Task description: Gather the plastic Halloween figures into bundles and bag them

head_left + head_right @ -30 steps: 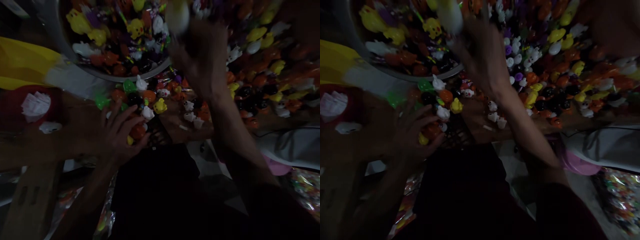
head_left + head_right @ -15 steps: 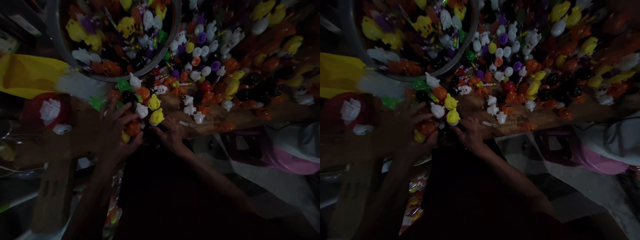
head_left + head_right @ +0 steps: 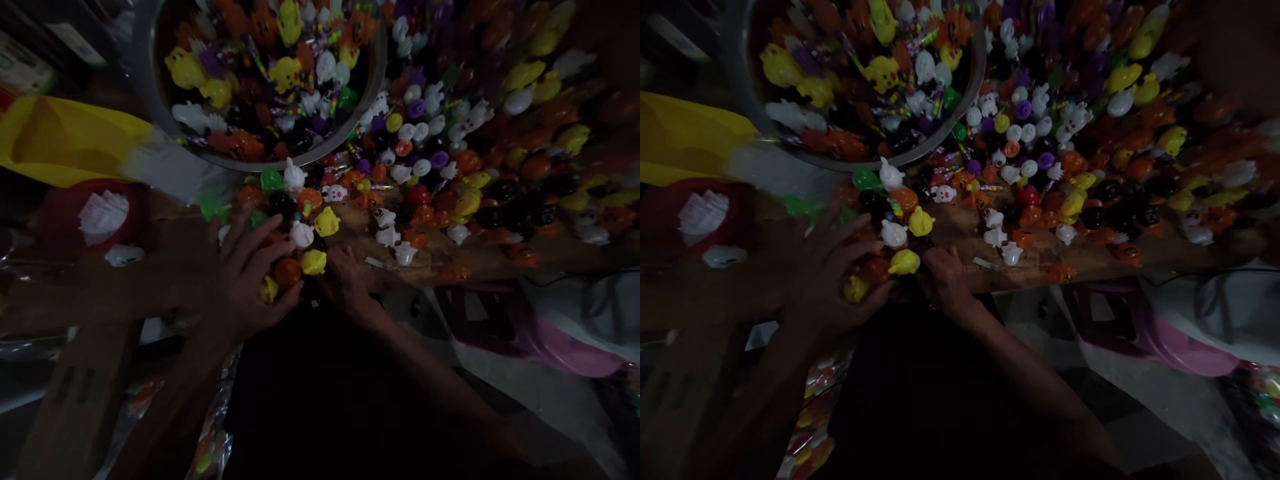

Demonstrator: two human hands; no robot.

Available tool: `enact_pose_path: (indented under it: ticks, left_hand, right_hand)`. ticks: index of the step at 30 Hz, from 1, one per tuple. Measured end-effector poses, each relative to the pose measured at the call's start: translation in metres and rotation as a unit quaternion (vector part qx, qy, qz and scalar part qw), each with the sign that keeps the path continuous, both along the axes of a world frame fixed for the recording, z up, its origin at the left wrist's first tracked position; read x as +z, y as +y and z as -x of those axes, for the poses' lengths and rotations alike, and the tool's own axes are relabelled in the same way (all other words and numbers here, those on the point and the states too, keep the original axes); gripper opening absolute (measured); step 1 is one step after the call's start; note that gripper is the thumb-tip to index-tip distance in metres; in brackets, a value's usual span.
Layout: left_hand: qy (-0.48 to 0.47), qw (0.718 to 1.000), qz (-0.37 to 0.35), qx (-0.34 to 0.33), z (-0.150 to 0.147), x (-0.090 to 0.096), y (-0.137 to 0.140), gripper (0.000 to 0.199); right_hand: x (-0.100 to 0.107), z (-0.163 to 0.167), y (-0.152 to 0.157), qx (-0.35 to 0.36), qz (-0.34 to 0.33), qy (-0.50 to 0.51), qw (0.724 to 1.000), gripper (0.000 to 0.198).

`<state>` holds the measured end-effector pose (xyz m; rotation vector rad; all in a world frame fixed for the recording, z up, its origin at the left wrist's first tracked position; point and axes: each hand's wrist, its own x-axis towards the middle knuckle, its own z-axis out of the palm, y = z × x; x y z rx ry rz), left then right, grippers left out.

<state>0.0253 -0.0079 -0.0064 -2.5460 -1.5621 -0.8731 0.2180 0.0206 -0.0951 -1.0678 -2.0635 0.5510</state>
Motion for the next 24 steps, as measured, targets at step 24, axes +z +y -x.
enact_pose_path:
  ticks: [24]
  left_hand:
    - [-0.049,0.999,-0.02,-0.011,0.002,-0.005,0.008,0.037]
  right_hand:
    - [0.007,-0.009,0.003,-0.027,0.04,0.047,0.998,0.01]
